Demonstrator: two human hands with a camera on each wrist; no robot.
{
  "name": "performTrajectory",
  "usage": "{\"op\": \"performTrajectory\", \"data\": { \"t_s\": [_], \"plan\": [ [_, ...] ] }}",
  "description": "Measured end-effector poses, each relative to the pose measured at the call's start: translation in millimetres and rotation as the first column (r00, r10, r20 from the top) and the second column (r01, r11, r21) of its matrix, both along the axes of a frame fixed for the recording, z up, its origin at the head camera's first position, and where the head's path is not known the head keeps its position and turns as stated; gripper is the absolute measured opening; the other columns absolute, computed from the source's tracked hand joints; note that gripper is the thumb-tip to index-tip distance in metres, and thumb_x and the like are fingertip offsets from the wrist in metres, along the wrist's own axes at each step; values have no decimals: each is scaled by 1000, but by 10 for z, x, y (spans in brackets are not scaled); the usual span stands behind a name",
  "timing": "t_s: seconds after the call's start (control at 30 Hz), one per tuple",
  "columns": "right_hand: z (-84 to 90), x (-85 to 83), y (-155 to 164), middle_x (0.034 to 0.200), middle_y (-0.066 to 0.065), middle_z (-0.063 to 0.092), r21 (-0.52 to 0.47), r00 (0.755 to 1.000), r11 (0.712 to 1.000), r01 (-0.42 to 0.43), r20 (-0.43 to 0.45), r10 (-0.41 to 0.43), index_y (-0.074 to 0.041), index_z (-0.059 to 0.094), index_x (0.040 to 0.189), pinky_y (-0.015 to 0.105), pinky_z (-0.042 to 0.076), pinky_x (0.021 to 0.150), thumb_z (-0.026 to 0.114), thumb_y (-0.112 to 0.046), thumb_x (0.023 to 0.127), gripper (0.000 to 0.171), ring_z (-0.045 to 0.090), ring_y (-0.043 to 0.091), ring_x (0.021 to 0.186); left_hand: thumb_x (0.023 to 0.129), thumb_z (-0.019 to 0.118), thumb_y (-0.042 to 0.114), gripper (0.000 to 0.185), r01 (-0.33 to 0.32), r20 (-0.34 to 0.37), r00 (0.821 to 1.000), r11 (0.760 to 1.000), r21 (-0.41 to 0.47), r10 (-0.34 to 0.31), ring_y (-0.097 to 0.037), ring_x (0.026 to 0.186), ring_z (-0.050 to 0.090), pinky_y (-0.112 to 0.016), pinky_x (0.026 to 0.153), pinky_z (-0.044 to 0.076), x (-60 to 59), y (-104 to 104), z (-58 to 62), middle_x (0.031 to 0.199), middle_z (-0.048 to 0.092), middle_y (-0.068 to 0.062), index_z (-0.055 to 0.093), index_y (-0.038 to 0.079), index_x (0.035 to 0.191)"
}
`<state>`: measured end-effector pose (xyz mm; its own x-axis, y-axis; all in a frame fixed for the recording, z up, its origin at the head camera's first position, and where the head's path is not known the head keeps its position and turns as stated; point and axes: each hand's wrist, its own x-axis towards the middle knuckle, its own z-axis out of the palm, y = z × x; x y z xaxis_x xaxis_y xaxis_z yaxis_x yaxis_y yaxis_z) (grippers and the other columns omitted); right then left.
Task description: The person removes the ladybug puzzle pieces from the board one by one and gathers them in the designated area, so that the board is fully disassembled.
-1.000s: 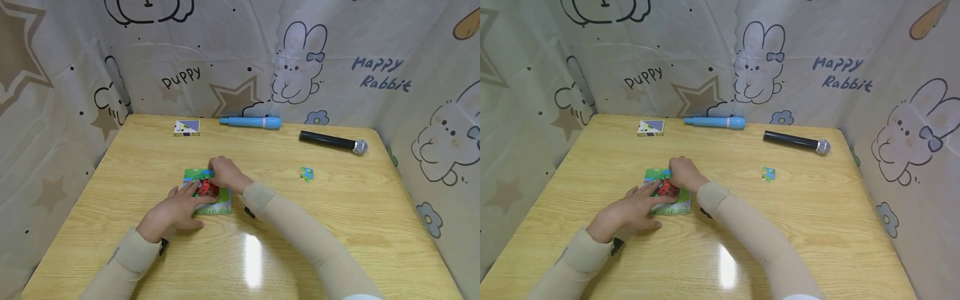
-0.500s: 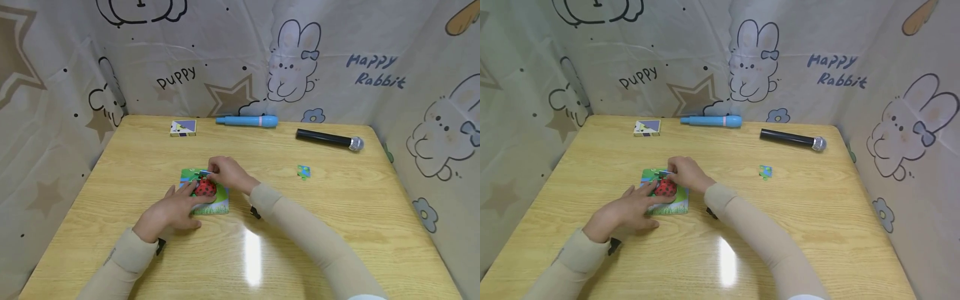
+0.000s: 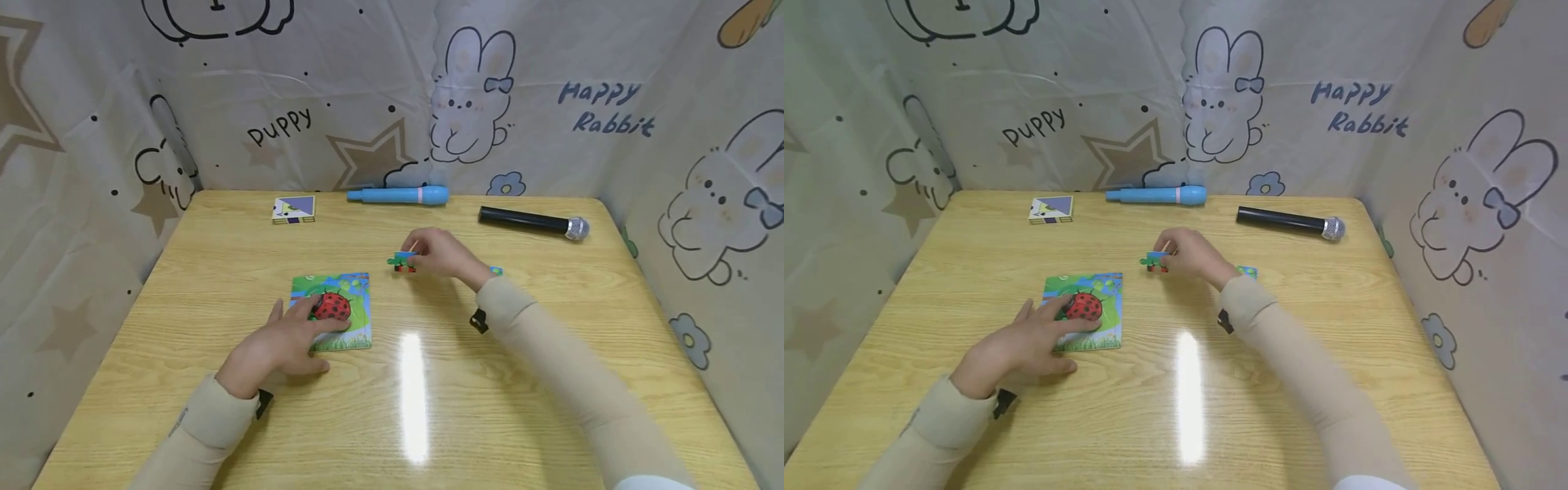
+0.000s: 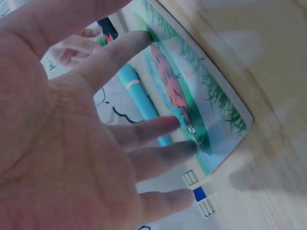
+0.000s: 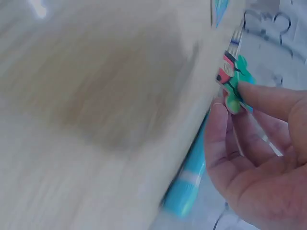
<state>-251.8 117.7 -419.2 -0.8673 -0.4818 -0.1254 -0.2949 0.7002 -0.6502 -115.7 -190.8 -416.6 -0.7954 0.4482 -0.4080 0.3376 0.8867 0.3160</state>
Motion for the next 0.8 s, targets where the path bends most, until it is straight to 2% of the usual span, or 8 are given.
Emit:
{"op": "performTrajectory", "data": {
  "t_s": [0.17, 0.33, 0.67, 0.8],
  "plan": [
    [1, -48, 449, 102, 11, 77, 80, 996, 996, 37, 82, -43, -11, 76, 110, 40, 58, 81, 72, -14, 99, 12, 71, 24, 91, 90, 83, 35, 72, 37, -22, 999, 999, -6, -37, -50, 157, 25, -76, 125, 14, 24, 23, 29, 169, 27, -23, 53, 33, 155],
    [-46, -39, 729, 104, 12, 76, 176, 993, 983, 48, 95, -66, -11, 76, 108, 40, 58, 80, 74, -14, 98, 11, 69, 25, 90, 91, 82, 34, 76, 53, -17, 998, 999, 3, -53, -50, 158, 24, -75, 126, 14, 45, 37, 26, 168, 31, -22, 49, 29, 159],
    [-129, -34, 792, 96, 10, 73, 259, 996, 964, 63, 50, -78, -11, 78, 107, 34, 54, 70, 80, -14, 94, 14, 63, 21, 75, 90, 82, 39, 81, 29, -9, 1000, 999, -18, -30, -49, 159, 26, -76, 126, 9, 94, 52, 21, 172, 28, -20, 43, 31, 161],
    [-119, -36, 752, 95, 8, 75, 284, 998, 957, 52, 30, -63, -11, 82, 104, 34, 54, 73, 81, -12, 92, 12, 62, 21, 80, 90, 82, 39, 79, 37, -22, 999, 999, -22, -38, -49, 159, 24, -76, 126, 9, 119, 52, 0, 172, 26, -20, 47, 29, 160]
  ]
}}
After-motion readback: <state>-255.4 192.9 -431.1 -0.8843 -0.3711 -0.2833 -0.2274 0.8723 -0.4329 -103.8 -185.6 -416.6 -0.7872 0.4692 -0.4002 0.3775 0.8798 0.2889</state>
